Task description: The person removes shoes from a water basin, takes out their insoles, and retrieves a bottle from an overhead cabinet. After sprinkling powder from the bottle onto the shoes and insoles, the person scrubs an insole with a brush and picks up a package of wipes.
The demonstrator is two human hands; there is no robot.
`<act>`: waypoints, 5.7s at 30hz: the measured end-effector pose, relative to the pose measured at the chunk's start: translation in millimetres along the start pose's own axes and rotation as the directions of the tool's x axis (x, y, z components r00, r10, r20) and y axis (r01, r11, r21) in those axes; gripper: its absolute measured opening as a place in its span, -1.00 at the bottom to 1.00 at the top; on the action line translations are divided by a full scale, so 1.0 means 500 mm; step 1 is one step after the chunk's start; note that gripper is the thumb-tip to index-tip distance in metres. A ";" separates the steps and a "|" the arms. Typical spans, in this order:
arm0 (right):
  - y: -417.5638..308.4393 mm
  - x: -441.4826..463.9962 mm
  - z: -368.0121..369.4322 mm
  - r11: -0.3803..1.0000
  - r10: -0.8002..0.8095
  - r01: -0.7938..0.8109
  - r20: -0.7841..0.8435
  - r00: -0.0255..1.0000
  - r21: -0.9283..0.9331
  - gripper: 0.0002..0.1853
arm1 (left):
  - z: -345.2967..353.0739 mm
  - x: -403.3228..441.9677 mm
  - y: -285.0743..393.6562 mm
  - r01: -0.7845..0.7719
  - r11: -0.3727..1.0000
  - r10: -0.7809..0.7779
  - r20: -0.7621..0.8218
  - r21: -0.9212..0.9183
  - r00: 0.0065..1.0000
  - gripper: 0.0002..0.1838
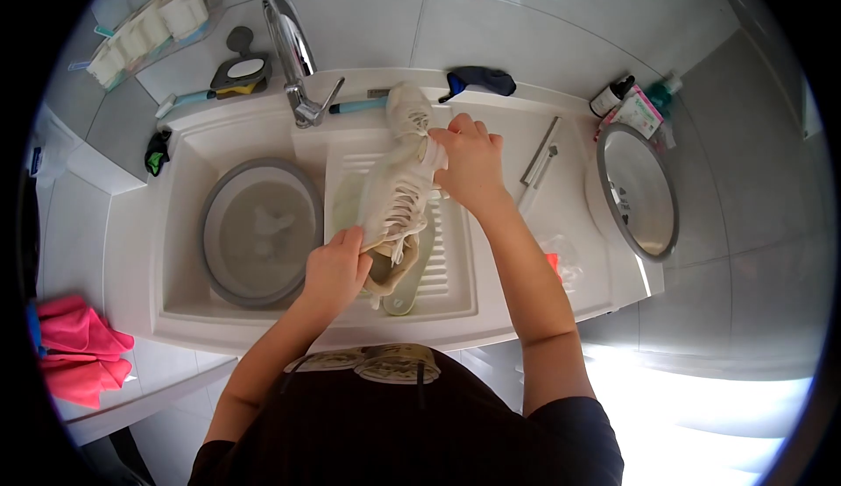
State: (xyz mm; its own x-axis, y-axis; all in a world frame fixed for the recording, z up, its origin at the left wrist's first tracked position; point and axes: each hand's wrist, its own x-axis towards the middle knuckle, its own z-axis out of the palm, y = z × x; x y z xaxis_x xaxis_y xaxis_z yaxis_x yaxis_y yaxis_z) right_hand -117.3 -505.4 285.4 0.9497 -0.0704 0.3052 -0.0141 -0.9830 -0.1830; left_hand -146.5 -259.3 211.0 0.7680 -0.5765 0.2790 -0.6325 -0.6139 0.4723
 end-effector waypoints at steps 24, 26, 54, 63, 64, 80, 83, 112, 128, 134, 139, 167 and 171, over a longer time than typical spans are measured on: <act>-0.019 0.001 -0.009 0.997 -0.053 0.057 -0.063 0.997 0.059 -0.48 | 0.023 0.002 -0.031 0.148 0.918 -0.184 -0.063 -0.368 0.981 -0.85; -0.025 0.002 -0.008 0.998 -0.049 0.050 -0.026 0.998 0.045 -0.44 | 0.023 0.002 -0.029 0.149 0.918 -0.188 -0.072 -0.367 0.980 -0.86; 0.004 -0.082 -0.020 0.723 0.322 -0.137 -0.155 0.934 0.677 -0.33 | 0.090 0.168 -0.151 0.225 0.923 -0.271 -0.112 -0.312 0.956 -0.87; 0.022 -0.132 0.007 0.484 0.405 -0.104 -0.117 0.907 0.869 -0.30 | 0.170 0.207 -0.199 0.410 0.813 -0.396 0.122 -0.414 0.910 -0.68; 0.021 -0.137 0.008 0.459 0.403 -0.097 -0.109 0.909 0.883 -0.30 | 0.153 0.207 -0.190 0.484 0.767 -0.425 0.232 -0.421 0.875 -0.62; 0.117 -0.339 -0.072 0.696 0.464 -0.143 -0.287 0.838 0.704 -0.31 | 0.133 0.125 0.108 0.144 0.825 0.013 0.273 -0.547 0.962 -0.42; 0.194 -0.396 -0.100 0.725 0.493 -0.165 -0.337 0.802 0.669 -0.35 | 0.177 0.132 0.153 0.073 0.863 0.091 0.296 -0.501 0.951 -0.44; 0.440 -0.530 0.003 0.539 0.708 -0.318 -0.215 0.673 0.780 -0.33 | 0.426 0.216 0.487 -0.395 0.919 0.359 0.409 0.003 0.839 -0.45; 0.333 -0.550 0.049 0.861 0.475 -0.394 -0.233 0.849 0.321 -0.70 | 0.431 0.185 0.404 -0.203 0.907 0.335 0.342 -0.368 0.878 -0.48; 0.315 -0.534 0.085 0.852 0.524 -0.517 -0.180 0.833 0.087 -0.64 | 0.424 0.177 0.397 -0.163 0.918 0.294 0.344 -0.361 0.892 -0.47; 0.324 -0.543 0.094 0.810 0.585 -0.565 -0.150 0.797 0.156 -0.66 | 0.424 0.177 0.395 -0.202 0.896 0.335 0.304 -0.394 0.892 -0.45; 0.474 -0.478 -0.057 0.410 0.732 -0.402 -0.032 0.681 0.818 -0.79 | 0.421 0.313 0.511 0.163 0.644 0.360 0.484 -0.748 0.797 -0.41; 0.482 -0.477 -0.056 0.264 0.761 -0.369 0.042 0.647 0.891 -0.79 | 0.411 0.331 0.526 0.540 0.417 0.305 0.672 -0.731 0.675 -0.34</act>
State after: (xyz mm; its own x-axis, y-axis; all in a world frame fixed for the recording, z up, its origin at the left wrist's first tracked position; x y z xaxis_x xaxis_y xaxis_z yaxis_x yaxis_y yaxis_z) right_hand -356.0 -730.4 194.3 0.6170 -0.7867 0.0188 -0.0749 -0.0825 -0.9938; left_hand -206.5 -626.9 209.5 0.2575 -0.9386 -0.2297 0.2245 -0.1731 0.9590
